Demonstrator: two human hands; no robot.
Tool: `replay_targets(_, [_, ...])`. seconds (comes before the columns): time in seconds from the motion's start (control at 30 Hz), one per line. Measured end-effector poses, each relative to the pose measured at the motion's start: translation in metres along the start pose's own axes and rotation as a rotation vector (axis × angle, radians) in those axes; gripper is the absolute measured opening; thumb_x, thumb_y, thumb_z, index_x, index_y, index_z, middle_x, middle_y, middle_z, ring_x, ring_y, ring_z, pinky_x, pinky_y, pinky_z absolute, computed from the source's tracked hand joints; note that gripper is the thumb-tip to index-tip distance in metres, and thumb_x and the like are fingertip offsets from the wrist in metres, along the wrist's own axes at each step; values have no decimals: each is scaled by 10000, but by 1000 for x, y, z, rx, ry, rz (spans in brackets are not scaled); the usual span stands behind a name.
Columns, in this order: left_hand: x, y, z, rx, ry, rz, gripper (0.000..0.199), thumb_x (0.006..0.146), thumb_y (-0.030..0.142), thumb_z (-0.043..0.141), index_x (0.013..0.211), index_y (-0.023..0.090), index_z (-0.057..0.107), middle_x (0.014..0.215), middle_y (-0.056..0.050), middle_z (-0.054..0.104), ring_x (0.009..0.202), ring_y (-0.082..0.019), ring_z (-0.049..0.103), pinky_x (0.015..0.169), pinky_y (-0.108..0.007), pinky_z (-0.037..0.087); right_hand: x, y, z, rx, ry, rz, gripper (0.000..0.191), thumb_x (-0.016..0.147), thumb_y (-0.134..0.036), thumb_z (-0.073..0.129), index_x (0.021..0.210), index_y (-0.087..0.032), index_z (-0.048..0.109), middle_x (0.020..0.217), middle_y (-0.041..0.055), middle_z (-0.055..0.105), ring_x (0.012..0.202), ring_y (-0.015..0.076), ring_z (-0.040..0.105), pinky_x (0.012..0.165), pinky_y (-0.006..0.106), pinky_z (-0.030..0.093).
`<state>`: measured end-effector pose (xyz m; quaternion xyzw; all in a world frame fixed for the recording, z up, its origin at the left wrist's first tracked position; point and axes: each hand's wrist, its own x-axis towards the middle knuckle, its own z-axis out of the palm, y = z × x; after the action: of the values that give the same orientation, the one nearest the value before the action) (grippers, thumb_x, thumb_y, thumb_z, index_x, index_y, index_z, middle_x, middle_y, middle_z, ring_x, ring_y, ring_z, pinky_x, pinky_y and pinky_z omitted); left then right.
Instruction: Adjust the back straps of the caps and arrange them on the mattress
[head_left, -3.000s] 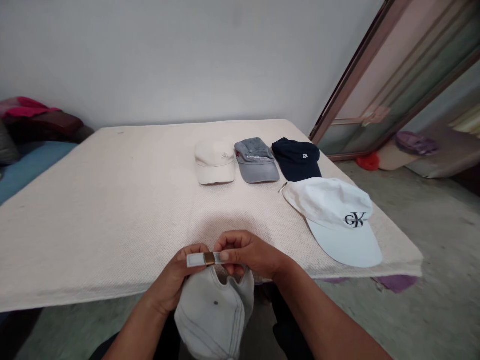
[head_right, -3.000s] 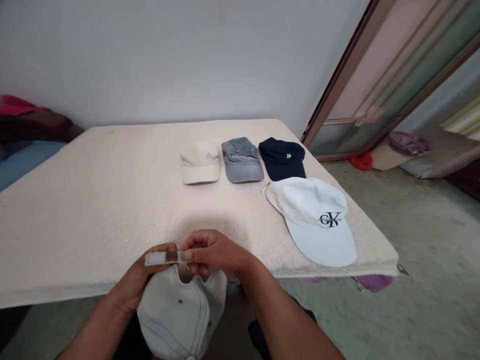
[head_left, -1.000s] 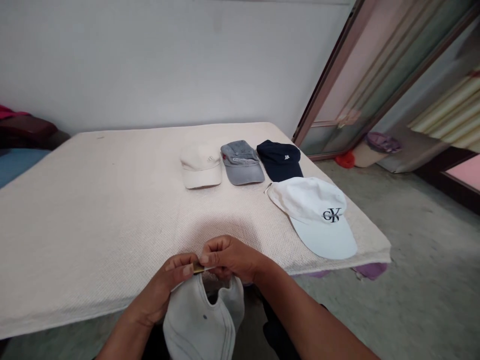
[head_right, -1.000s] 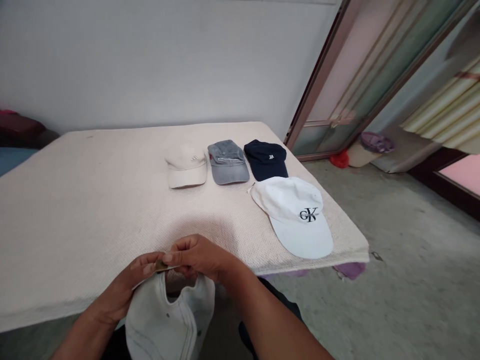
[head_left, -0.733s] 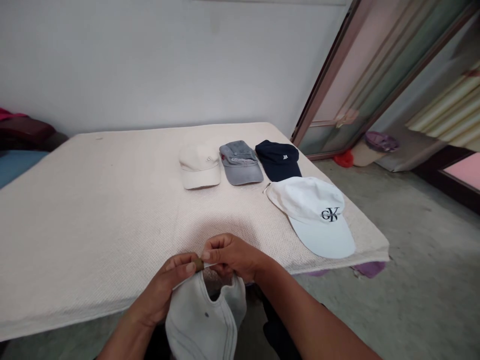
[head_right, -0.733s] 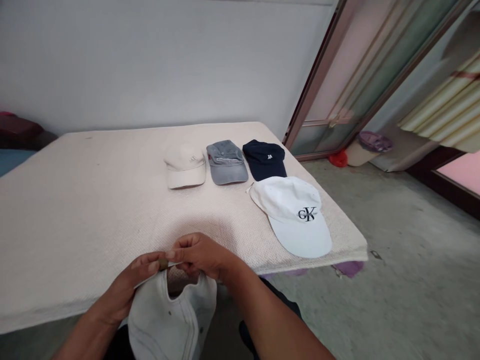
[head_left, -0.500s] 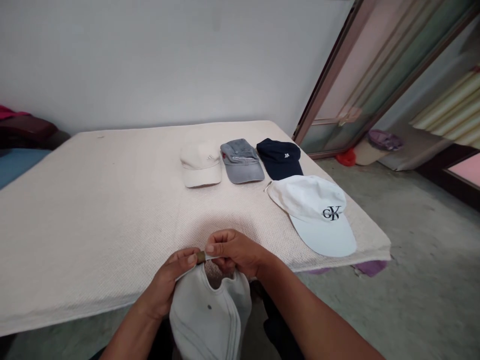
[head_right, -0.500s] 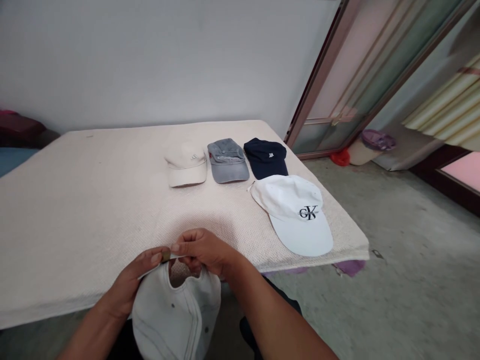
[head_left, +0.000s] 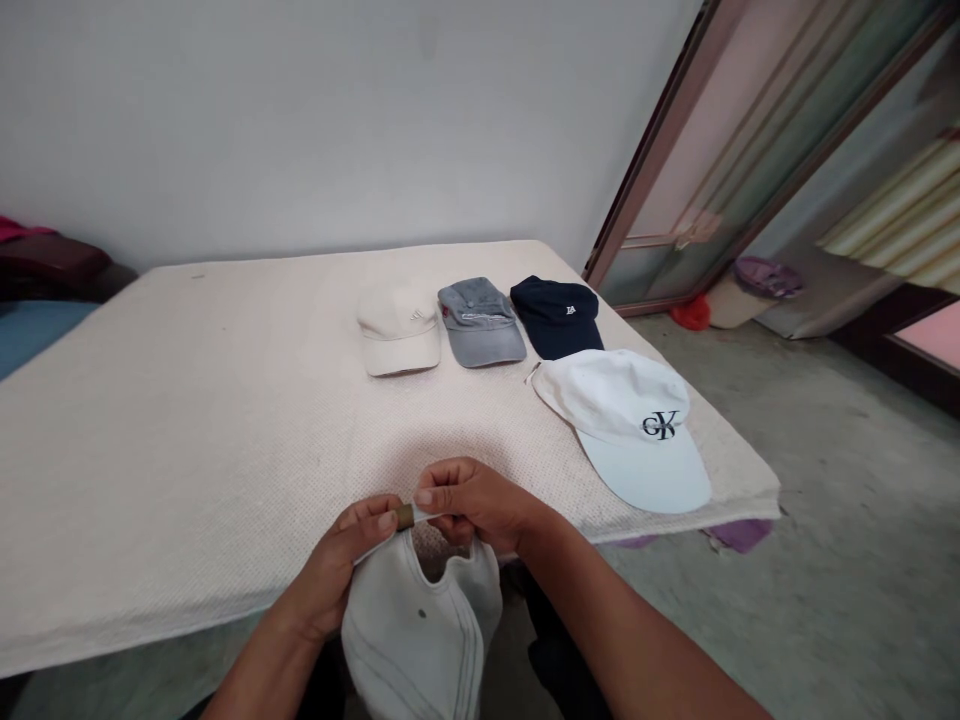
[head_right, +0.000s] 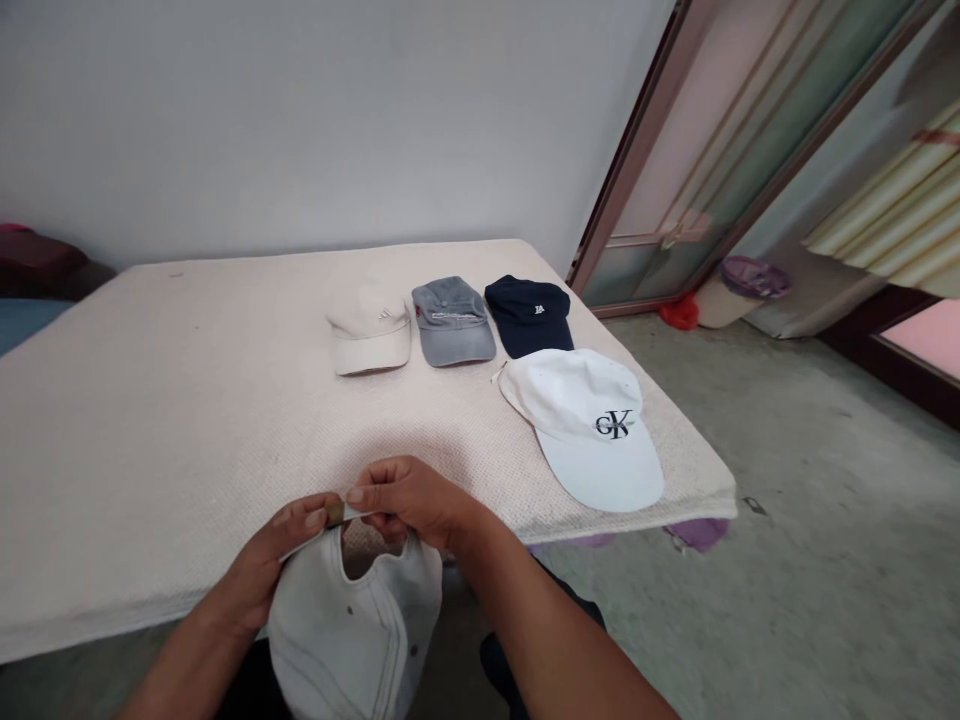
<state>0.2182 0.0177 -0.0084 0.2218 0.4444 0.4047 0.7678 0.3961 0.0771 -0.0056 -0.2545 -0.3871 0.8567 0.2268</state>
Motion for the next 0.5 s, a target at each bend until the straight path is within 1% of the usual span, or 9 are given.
replay_targets(0.1, [1,-3,-2,-36,31,6,147,688,242,679,788,145,630,648,-24,627,547,-143,576,531,-244,428,-1,-1,0,5,0,-5,211,730,-284,660,656,-149,515,458,-72,469,341,27,348,325,155,225])
replay_targets(0.2, [3,-4,-2,-68,17,14,100,691,212,674,740,142,621,609,-15,613,499,-118,548,495,-222,409,0,0,0,-3,1,1,213,731,-287,657,655,-152,511,452,-74,465,340,29,344,328,159,231])
replay_targets(0.3, [2,-4,0,-89,5,11,71,694,184,664,736,137,632,595,-20,615,478,-115,545,488,-223,422,0,0,0,-7,-9,5,212,735,-296,654,666,-156,511,450,-75,466,335,32,343,329,162,237])
replay_targets(0.4, [0,0,0,-178,91,38,133,639,169,689,765,138,657,592,-23,635,479,-133,569,494,-235,464,-1,-1,1,-25,-25,-26,211,736,-309,656,682,-150,529,497,-58,509,366,37,397,373,166,303])
replay_targets(0.47, [-3,7,-4,-279,177,82,166,605,163,691,768,146,663,610,-27,656,506,-150,598,512,-244,494,-3,-4,0,-29,-26,-46,204,725,-313,669,720,-142,560,590,-32,563,453,49,478,452,174,368])
replay_targets(0.5, [-4,11,-6,-330,201,106,132,612,171,677,741,149,658,611,-27,659,519,-157,609,526,-252,508,-4,-5,-1,-31,-27,-47,203,713,-310,681,747,-138,579,641,-21,581,506,56,506,491,178,387])
